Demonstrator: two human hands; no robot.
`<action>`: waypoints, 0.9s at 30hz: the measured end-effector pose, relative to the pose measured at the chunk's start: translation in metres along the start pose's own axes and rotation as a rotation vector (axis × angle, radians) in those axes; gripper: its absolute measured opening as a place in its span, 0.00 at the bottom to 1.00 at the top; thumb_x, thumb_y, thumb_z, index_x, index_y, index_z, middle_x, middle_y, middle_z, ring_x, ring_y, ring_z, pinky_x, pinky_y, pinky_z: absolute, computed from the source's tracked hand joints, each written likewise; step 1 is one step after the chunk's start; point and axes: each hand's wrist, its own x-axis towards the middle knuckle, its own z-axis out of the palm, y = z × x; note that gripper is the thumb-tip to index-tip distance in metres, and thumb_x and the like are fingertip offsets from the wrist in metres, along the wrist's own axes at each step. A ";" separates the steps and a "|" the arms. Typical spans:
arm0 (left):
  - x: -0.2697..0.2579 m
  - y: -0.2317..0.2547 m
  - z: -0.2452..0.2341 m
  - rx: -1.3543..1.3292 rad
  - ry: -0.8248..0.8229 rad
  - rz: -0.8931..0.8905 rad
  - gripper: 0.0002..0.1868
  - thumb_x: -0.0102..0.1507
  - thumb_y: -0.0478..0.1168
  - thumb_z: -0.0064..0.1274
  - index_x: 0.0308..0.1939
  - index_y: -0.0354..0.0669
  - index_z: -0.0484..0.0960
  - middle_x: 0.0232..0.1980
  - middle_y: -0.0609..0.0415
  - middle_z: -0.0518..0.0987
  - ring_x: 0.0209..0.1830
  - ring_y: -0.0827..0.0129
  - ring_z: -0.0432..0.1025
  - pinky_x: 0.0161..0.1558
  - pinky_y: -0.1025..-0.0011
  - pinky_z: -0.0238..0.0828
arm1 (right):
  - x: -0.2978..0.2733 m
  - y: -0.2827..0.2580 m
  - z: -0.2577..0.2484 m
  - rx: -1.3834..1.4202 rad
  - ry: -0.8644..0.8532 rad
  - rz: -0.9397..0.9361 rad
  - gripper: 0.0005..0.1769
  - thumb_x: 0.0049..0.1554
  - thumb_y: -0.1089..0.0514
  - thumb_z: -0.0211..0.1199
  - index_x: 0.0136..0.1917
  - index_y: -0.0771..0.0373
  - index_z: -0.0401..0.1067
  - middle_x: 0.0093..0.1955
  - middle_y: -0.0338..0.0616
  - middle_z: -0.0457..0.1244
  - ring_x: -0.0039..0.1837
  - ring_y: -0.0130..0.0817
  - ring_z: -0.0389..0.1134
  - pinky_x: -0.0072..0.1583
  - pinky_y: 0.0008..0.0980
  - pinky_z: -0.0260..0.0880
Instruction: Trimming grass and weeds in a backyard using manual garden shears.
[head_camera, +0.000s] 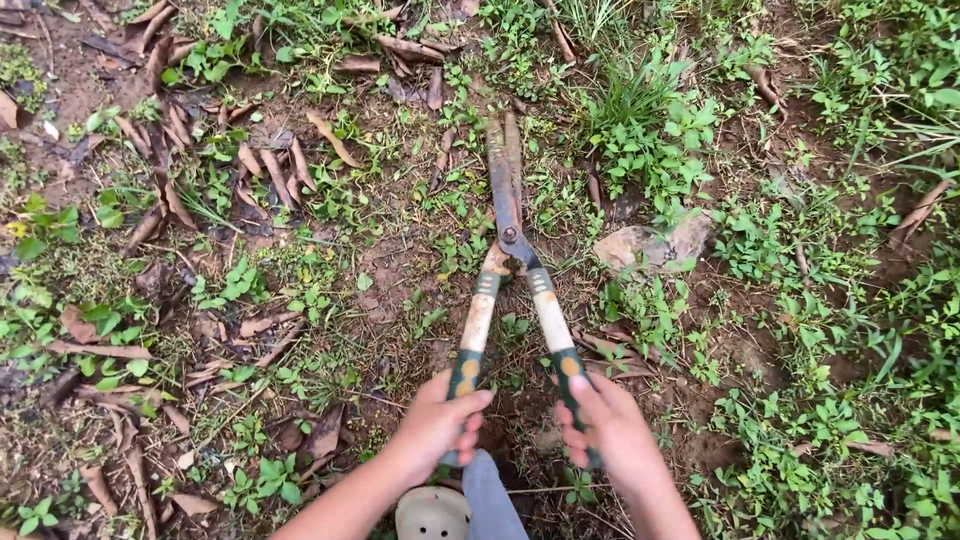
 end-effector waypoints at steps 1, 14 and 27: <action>-0.002 0.005 -0.015 0.121 0.021 -0.004 0.07 0.68 0.35 0.50 0.49 0.41 0.74 0.20 0.59 0.69 0.11 0.75 0.59 0.12 0.79 0.60 | 0.006 0.009 -0.018 0.100 -0.083 -0.037 0.13 0.63 0.54 0.50 0.51 0.66 0.67 0.31 0.42 0.60 0.24 0.26 0.54 0.23 0.26 0.58; -0.011 -0.021 -0.137 0.647 0.145 -0.026 0.12 0.67 0.47 0.51 0.39 0.42 0.77 0.15 0.56 0.75 0.06 0.74 0.63 0.12 0.80 0.64 | -0.010 0.068 0.007 0.008 -0.134 0.083 0.15 0.61 0.54 0.53 0.54 0.67 0.67 0.31 0.45 0.61 0.23 0.28 0.57 0.24 0.25 0.60; -0.009 -0.086 -0.073 0.442 0.191 -0.089 0.10 0.69 0.46 0.47 0.45 0.45 0.77 0.20 0.58 0.73 0.11 0.74 0.64 0.12 0.79 0.65 | 0.006 0.102 0.051 -0.144 0.009 0.237 0.16 0.63 0.47 0.51 0.43 0.61 0.67 0.34 0.40 0.61 0.35 0.30 0.59 0.38 0.25 0.57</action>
